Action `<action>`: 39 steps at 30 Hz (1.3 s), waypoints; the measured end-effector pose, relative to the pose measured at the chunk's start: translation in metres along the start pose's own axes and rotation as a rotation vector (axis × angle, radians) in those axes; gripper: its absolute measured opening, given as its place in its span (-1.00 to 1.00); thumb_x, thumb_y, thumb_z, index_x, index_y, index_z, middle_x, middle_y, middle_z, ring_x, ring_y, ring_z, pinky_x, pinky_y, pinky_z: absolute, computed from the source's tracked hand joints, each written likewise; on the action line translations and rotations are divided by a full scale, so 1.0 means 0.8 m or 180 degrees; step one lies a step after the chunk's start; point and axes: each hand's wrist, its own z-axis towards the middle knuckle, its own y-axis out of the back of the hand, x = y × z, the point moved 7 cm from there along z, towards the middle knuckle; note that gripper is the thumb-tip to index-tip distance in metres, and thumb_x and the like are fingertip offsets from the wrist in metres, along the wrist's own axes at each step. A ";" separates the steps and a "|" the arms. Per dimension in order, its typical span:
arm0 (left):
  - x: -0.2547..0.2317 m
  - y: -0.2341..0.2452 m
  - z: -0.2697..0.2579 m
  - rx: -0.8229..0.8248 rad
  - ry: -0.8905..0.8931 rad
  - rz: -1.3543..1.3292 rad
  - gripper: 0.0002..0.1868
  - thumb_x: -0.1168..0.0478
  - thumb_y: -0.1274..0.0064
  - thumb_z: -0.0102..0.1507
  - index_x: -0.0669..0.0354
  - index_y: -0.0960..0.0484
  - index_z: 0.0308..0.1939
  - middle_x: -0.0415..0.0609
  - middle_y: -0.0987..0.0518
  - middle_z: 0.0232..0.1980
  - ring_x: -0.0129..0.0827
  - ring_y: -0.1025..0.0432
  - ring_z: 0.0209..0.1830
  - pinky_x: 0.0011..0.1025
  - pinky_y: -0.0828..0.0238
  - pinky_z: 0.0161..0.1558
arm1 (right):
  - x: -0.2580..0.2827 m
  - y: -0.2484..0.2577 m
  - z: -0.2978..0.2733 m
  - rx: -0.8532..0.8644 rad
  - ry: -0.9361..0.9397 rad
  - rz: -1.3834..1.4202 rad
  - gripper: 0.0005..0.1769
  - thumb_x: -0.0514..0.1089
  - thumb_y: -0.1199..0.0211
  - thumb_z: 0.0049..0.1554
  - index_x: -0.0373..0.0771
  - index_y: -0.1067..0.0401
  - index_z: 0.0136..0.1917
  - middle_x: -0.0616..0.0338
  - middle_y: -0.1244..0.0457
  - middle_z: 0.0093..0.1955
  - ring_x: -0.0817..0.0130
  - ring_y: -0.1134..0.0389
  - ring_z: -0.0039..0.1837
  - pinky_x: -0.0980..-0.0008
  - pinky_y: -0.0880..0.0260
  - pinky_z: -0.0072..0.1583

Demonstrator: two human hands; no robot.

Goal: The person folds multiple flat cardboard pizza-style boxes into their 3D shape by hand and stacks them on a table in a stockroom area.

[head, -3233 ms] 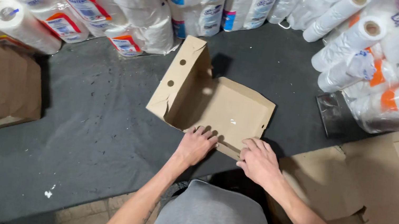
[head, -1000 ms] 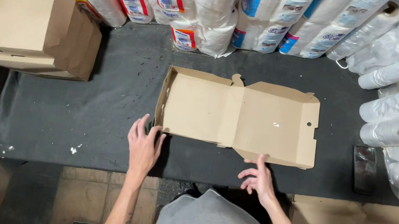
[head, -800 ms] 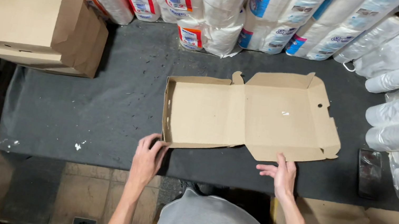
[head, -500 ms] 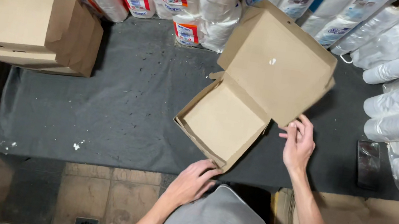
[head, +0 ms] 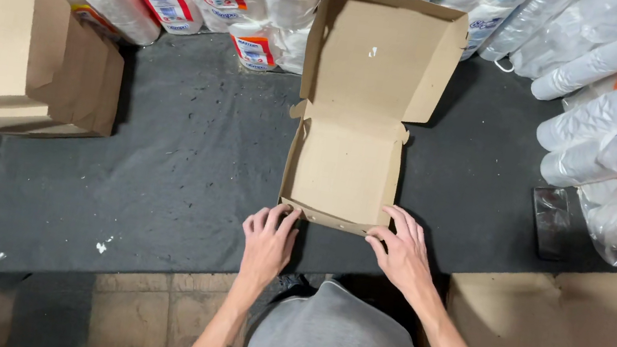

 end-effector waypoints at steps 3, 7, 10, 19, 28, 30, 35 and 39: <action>0.001 -0.013 0.004 0.0348 -0.0037 -0.0579 -0.58 0.05 -0.08 0.30 -0.16 -0.47 0.25 -0.24 -0.43 0.12 -0.30 -0.33 0.10 -0.33 -0.31 0.03 | 0.012 -0.009 -0.001 0.0035 0.0020 0.0084 -0.90 -0.02 -0.29 0.18 0.02 -0.56 -0.05 0.25 -0.21 0.40 0.12 -0.11 0.57 0.11 -0.23 0.39; 0.008 -0.034 0.007 0.0455 -0.0076 -0.0710 -0.61 0.02 -0.06 0.32 -0.15 -0.43 0.22 -0.27 -0.42 -0.02 -0.29 -0.31 -0.03 -0.33 -0.30 -0.08 | 0.028 -0.011 0.000 0.0007 0.0099 0.0191 -0.88 -0.03 -0.27 0.20 -0.03 -0.56 -0.05 0.22 -0.21 0.41 0.07 -0.07 0.60 0.08 -0.23 0.39; 0.019 -0.030 0.011 0.0584 -0.0085 -0.0746 -0.55 -0.01 -0.11 0.30 -0.14 -0.43 0.25 -0.29 -0.45 -0.10 -0.32 -0.32 -0.05 -0.32 -0.27 -0.06 | 0.022 -0.002 -0.004 0.0077 0.0112 0.0268 -0.89 0.00 -0.26 0.20 0.02 -0.55 -0.05 0.24 -0.20 0.41 0.06 -0.05 0.62 0.07 -0.22 0.40; 0.049 0.000 0.006 0.0443 0.0172 -0.1097 -0.76 -0.11 -0.17 0.28 -0.24 -0.65 -0.03 -0.35 -0.40 -0.24 -0.33 -0.32 -0.05 -0.32 -0.29 -0.01 | -0.032 -0.007 -0.056 -0.0134 -0.0460 0.0214 -0.86 0.12 -0.34 0.15 0.20 -0.43 -0.04 0.50 -0.18 0.12 0.35 -0.29 0.26 0.23 -0.35 0.25; -0.062 0.037 -0.018 0.0595 -0.1193 -0.2251 -0.83 0.00 -0.12 0.33 -0.07 -0.70 -0.19 -0.12 -0.46 -0.34 -0.17 -0.42 -0.29 -0.27 -0.45 -0.17 | 0.027 -0.067 -0.083 0.0922 -0.3418 0.3630 -0.10 0.32 -0.10 0.26 -0.48 -0.04 0.47 -0.34 -0.46 -0.12 0.01 -0.57 -0.07 0.23 -0.55 0.08; -0.083 0.046 -0.023 0.1093 -0.1698 -0.2545 -0.68 -0.01 0.01 0.40 0.08 -0.63 0.07 -0.08 -0.58 0.06 -0.20 -0.49 -0.05 -0.27 -0.42 -0.05 | 0.008 -0.072 -0.098 -0.0287 -0.3967 0.4279 -0.56 -0.10 -0.10 0.26 -0.28 -0.34 0.37 -0.14 -0.40 0.10 -0.04 -0.50 0.12 0.04 -0.57 0.14; -0.098 0.061 -0.012 0.1143 -0.1805 -0.3147 -0.80 0.10 -0.07 0.36 0.13 -0.64 -0.08 -0.09 -0.62 -0.05 -0.28 -0.56 -0.09 -0.31 -0.52 -0.07 | -0.078 -0.069 -0.214 -0.1905 -0.4112 0.4063 -0.43 -0.05 -0.11 0.26 -0.24 -0.27 0.49 0.05 -0.27 0.47 0.14 -0.30 0.44 0.08 -0.35 0.34; -0.102 0.009 -0.019 0.1807 -0.1752 -0.3077 -0.86 0.13 -0.06 0.33 0.02 -0.69 -0.23 -0.27 -0.68 -0.26 -0.45 -0.54 -0.28 -0.42 -0.46 -0.16 | -0.117 -0.001 -0.350 -0.2367 -0.4770 0.2909 -0.55 0.05 -0.16 0.26 -0.27 -0.41 0.29 0.14 -0.37 0.24 0.32 -0.37 0.22 0.31 -0.36 0.16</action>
